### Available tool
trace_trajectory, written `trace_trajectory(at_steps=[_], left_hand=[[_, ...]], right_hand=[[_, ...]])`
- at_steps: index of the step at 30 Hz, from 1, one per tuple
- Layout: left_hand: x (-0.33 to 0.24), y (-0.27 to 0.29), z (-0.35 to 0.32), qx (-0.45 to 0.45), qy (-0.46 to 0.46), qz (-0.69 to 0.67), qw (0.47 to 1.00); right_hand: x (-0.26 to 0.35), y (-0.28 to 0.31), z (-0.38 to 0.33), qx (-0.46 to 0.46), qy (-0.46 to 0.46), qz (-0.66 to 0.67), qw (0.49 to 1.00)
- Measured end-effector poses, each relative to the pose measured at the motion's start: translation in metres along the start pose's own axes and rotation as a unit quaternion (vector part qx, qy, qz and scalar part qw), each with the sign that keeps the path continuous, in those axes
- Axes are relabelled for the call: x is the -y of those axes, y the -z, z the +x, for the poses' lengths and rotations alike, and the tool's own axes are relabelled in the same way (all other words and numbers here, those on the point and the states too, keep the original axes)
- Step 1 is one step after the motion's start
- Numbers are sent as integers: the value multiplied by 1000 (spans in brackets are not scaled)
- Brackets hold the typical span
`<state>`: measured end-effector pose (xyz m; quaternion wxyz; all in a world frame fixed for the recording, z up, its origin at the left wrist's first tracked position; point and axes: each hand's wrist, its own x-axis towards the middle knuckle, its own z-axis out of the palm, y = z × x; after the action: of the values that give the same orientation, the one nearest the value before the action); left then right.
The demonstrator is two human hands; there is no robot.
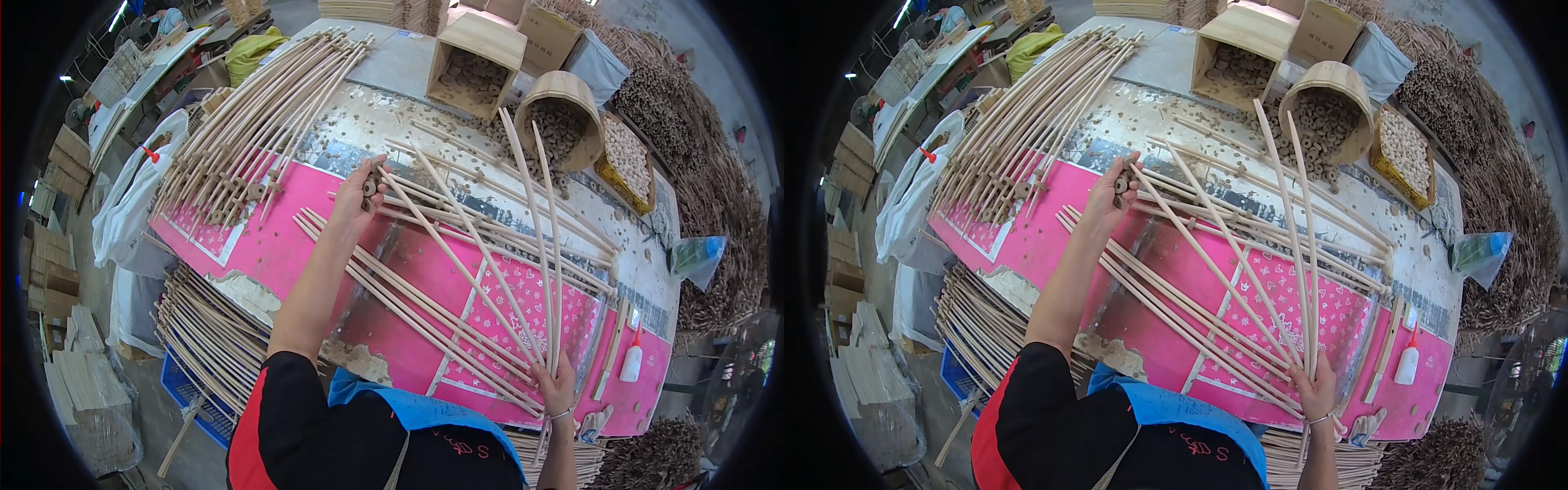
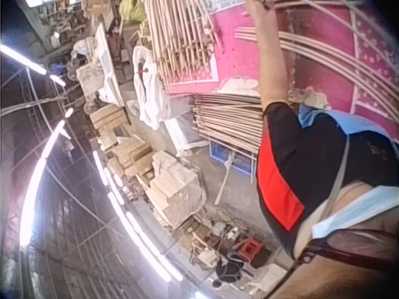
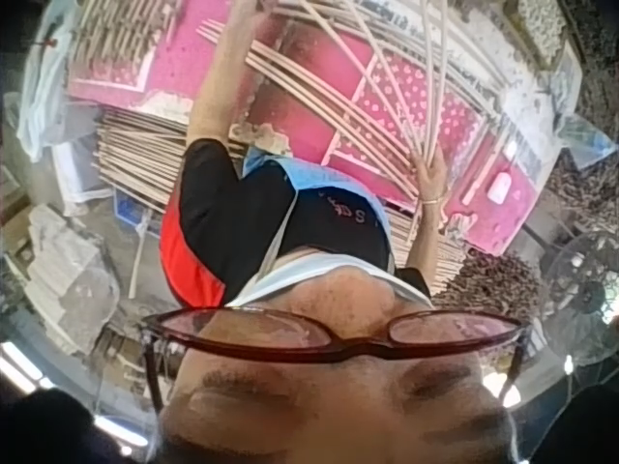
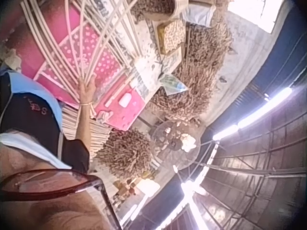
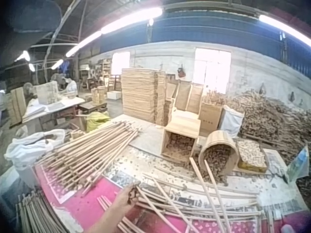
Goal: Assembling a wooden lattice structure by sliding wooden rings onto rods and applying glue.
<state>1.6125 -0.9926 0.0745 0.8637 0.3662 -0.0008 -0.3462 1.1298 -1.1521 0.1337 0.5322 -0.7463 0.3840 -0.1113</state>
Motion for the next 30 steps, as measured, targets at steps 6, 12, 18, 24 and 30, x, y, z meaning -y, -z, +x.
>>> trace_trajectory(at_steps=[6, 12, 18, 24, 30], left_hand=[[27, -43, -23, 37, 27, 123, 991], [70, -85, -52, 157, 80, 210, 962], [30, -42, -33, 44, 45, 133, 989], [10, -17, 0, 6, 5, 50, 999], [3, 0, 17, 1, -55, 55, 997]], right_hand=[[19, -20, 23, -51, 57, -113, 991], [39, -39, 80, -122, 126, -69, 982], [30, -9, 67, -143, 147, -96, 974], [20, 1, 24, -52, 57, -38, 996], [7, 2, -10, -42, 3, -6, 999]])
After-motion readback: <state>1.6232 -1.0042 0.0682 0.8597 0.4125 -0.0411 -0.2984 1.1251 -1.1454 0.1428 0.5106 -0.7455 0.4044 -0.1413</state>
